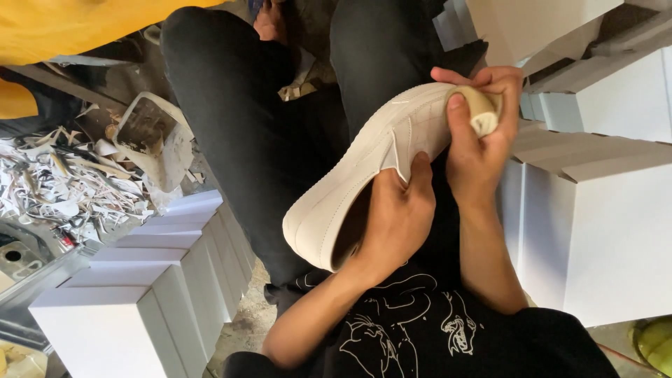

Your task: Cleaning and finishing a white slip-on shoe using a small cleaning pad or sponge in a workshop.

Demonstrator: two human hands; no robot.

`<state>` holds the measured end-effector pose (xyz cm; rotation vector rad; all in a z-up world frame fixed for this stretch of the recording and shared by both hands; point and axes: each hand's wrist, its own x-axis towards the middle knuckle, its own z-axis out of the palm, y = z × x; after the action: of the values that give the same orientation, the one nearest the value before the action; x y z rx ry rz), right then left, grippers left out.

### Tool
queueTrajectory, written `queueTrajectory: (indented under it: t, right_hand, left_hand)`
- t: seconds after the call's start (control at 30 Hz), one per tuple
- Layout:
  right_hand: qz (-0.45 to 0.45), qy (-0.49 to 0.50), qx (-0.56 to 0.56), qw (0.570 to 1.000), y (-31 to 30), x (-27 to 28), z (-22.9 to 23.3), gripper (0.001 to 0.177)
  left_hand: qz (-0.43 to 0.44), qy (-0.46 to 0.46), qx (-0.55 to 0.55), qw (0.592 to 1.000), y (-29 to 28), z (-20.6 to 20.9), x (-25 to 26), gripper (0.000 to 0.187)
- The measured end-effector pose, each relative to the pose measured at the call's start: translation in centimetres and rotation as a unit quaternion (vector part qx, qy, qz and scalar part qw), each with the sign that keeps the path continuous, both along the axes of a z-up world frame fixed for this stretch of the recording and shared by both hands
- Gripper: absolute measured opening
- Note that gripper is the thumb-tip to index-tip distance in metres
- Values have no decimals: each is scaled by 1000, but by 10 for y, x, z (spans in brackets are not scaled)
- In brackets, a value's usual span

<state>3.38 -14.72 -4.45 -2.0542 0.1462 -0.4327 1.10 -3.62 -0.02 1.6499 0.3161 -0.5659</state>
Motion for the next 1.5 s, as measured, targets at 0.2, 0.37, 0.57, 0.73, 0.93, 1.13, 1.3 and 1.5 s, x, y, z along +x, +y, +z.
queueTrajectory:
  t: [0.2, 0.37, 0.57, 0.73, 0.93, 1.13, 1.3, 1.5]
  right_hand:
    - [79, 24, 102, 991, -5, -5, -1, 18]
    - [0, -21, 37, 999, 2, 1, 2, 14]
    - [44, 11, 111, 993, -6, -9, 1, 17]
    - [22, -39, 49, 998, 2, 1, 3, 12]
    - [44, 4, 211, 976, -12, -8, -8, 16]
    - [24, -24, 42, 999, -8, -3, 2, 18]
    - [43, -19, 287, 957, -20, -9, -12, 16]
    - [59, -18, 72, 996, -11, -6, 1, 20]
  left_hand:
    - [-5, -38, -38, 999, -5, -2, -2, 26]
    - [-32, -18, 19, 999, -7, 1, -1, 47]
    - [-47, -81, 45, 995, -9, -1, -6, 39]
    - [-17, -21, 23, 999, -9, -5, -6, 49]
    - [-3, -30, -38, 999, -6, 5, 0, 34]
    - [-38, -79, 32, 996, -13, 0, -8, 32]
    - [-17, -104, 4, 994, -11, 1, -7, 26]
    - [-29, -135, 5, 990, -12, 3, -5, 22]
